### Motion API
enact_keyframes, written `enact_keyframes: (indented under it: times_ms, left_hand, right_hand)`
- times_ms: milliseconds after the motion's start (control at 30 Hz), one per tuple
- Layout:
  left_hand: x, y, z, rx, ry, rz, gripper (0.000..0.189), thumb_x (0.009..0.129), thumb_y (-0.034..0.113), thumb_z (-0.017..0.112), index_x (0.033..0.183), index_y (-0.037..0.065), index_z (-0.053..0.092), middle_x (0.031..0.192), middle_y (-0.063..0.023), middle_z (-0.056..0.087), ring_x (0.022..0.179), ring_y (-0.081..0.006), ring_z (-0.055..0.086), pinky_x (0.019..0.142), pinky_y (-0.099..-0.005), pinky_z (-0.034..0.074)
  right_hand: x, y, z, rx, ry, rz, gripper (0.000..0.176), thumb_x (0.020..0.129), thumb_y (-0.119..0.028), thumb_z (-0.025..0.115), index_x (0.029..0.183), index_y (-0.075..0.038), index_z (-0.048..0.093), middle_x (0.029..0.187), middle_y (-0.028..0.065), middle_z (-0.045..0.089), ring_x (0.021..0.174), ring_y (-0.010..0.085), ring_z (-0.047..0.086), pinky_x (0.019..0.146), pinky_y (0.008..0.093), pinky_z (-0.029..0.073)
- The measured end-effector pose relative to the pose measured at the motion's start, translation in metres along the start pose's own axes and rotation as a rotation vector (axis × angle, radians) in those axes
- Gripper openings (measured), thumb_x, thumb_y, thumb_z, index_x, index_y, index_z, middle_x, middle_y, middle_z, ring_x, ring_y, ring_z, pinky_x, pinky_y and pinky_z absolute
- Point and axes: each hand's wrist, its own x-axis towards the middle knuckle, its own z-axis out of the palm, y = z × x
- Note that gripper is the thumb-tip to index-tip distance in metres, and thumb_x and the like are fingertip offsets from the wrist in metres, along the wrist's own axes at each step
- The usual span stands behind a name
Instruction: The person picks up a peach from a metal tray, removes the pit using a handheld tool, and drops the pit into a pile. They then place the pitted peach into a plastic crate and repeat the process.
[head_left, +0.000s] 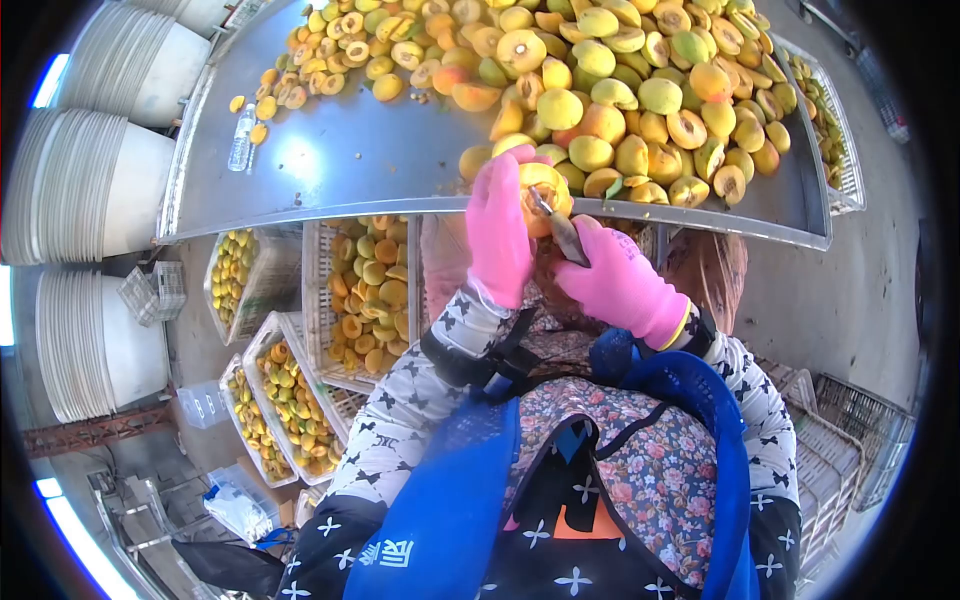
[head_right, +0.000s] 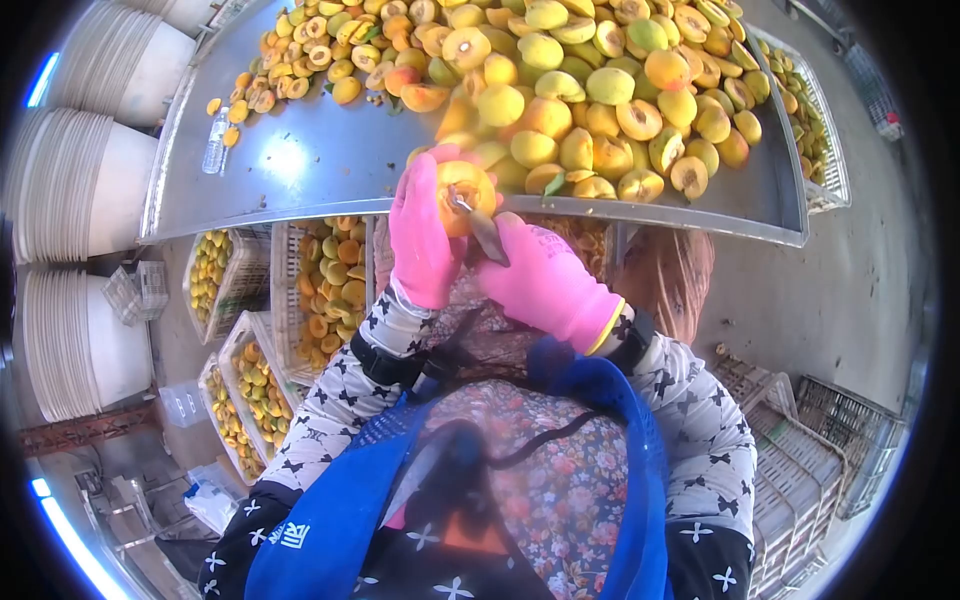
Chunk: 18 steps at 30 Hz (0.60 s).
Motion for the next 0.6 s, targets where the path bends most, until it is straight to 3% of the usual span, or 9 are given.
enact_keyframes:
  times_ms: [33,100,133,200,267,367,400,500,600]
  left_hand:
    - [0.002,-0.002,-0.001,-0.115,0.021,-0.070,0.043,0.100,0.034,0.054,0.123,-0.003,0.054,0.112,-0.0147,0.065,0.097,-0.0291,0.065,0.087,-0.0419,0.053]
    - [0.012,0.001,-0.018,0.129,-0.225,0.056,0.039,0.103,0.033,0.051,0.123,0.000,0.056,0.106,-0.0146,0.067,0.090,-0.0279,0.067,0.078,-0.0394,0.057]
    - [0.015,0.003,-0.023,0.430,-0.302,0.294,0.038,0.104,0.033,0.050,0.122,0.000,0.057,0.104,-0.0148,0.067,0.087,-0.0276,0.068,0.074,-0.0377,0.057]
    - [0.007,0.005,-0.021,0.477,-0.216,0.283,0.035,0.104,0.031,0.051,0.118,0.000,0.058,0.098,-0.0147,0.068,0.079,-0.0259,0.068,0.067,-0.0344,0.057]
    - [0.000,0.020,0.011,-0.050,0.083,-0.173,0.031,0.103,0.029,0.055,0.113,0.000,0.060,0.091,-0.0139,0.069,0.072,-0.0232,0.068,0.060,-0.0313,0.056]
    - [-0.004,0.011,0.020,-0.036,0.191,-0.007,0.028,0.101,0.027,0.059,0.106,-0.001,0.062,0.088,-0.0111,0.069,0.066,-0.0189,0.067,0.054,-0.0290,0.054]
    - [-0.004,0.013,0.025,-0.010,0.237,0.014,0.029,0.100,0.028,0.061,0.103,-0.001,0.064,0.087,-0.0083,0.068,0.069,-0.0153,0.066,0.058,-0.0281,0.054]
    - [0.004,0.007,0.018,0.076,0.208,0.075,0.028,0.101,0.028,0.060,0.102,0.000,0.064,0.085,-0.0074,0.068,0.071,-0.0127,0.066,0.061,-0.0261,0.054]
    - [0.004,0.009,0.012,0.052,0.161,-0.092,0.028,0.101,0.028,0.060,0.100,0.000,0.065,0.086,-0.0075,0.068,0.072,-0.0119,0.066,0.063,-0.0248,0.054]
  right_hand:
    - [0.005,-0.008,-0.009,0.165,-0.099,0.195,0.016,0.087,-0.014,0.062,0.098,-0.005,0.053,0.072,0.0051,0.059,0.054,0.0135,0.056,0.045,0.0297,0.044]
    - [0.010,-0.028,-0.030,0.498,-0.298,0.603,0.018,0.086,-0.012,0.062,0.099,-0.005,0.053,0.073,0.0051,0.059,0.053,0.0133,0.055,0.045,0.0299,0.044]
    - [0.006,-0.024,-0.025,0.478,-0.275,0.555,0.018,0.086,-0.011,0.062,0.100,-0.005,0.053,0.073,0.0046,0.058,0.052,0.0131,0.054,0.044,0.0292,0.044]
    - [-0.001,-0.030,-0.010,0.587,-0.238,0.545,0.020,0.085,-0.009,0.061,0.102,-0.005,0.052,0.073,0.0039,0.056,0.050,0.0128,0.053,0.042,0.0282,0.043]
    - [0.000,-0.054,-0.008,0.868,-0.221,0.629,0.020,0.083,-0.006,0.059,0.102,-0.004,0.051,0.072,0.0028,0.055,0.049,0.0133,0.052,0.039,0.0277,0.041]
    - [-0.001,-0.054,-0.004,0.942,-0.238,0.683,0.028,0.084,-0.011,0.066,0.105,-0.003,0.050,0.074,0.0013,0.056,0.058,0.0109,0.056,0.050,0.0279,0.045]
    - [-0.001,-0.052,-0.001,0.907,-0.214,0.644,0.029,0.085,-0.011,0.065,0.107,-0.002,0.049,0.073,0.0050,0.059,0.055,0.0175,0.058,0.050,0.0327,0.046]
    - [-0.002,-0.005,0.029,-0.003,0.193,-0.178,0.024,0.084,-0.006,0.059,0.106,-0.002,0.049,0.076,0.0037,0.059,0.050,0.0139,0.055,0.043,0.0301,0.043]
    - [-0.007,-0.004,0.024,0.303,-0.029,0.150,0.024,0.084,-0.006,0.060,0.106,-0.001,0.050,0.076,0.0022,0.059,0.051,0.0140,0.056,0.046,0.0294,0.043]
